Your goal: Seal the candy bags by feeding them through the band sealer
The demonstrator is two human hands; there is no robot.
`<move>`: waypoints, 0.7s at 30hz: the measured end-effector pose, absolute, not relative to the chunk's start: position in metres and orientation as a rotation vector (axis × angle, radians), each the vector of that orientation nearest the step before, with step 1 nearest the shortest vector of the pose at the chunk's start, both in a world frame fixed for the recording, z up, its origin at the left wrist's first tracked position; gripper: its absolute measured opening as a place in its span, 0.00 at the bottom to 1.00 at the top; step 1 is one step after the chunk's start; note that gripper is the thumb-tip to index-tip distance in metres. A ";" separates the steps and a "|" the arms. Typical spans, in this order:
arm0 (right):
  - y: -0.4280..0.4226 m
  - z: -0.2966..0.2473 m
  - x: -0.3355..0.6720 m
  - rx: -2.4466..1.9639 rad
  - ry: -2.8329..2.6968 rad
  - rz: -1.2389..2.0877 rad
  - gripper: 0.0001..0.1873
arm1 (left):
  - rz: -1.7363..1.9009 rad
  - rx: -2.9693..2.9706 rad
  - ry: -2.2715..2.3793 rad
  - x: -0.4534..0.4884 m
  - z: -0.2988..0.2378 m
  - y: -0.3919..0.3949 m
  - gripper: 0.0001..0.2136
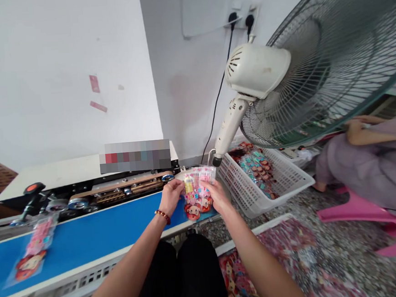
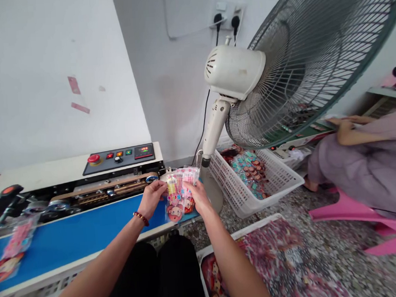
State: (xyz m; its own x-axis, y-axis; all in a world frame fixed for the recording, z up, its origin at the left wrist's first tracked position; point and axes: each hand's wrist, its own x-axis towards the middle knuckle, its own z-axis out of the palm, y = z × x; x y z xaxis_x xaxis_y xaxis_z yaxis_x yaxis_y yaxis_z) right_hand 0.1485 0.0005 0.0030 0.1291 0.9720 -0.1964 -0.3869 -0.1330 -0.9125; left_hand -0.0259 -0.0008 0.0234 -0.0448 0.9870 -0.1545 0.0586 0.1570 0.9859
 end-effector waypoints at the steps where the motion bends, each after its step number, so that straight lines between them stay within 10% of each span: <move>1: 0.000 0.003 0.149 -1.094 -0.710 1.368 0.21 | 1.113 1.171 1.316 -0.026 0.024 -0.003 0.19; 21: -0.012 0.004 0.169 -1.026 -0.510 1.213 0.16 | 1.895 1.759 1.193 -0.022 0.079 -0.030 0.07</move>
State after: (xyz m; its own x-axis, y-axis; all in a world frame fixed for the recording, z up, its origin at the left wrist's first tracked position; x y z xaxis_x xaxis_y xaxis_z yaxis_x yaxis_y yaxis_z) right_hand 0.1689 -0.0119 0.0041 0.3173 0.9299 -0.1861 -0.5173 0.0052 -0.8558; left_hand -0.0215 -0.0296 0.0794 -0.2106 0.6995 0.6829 0.3137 -0.6133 0.7249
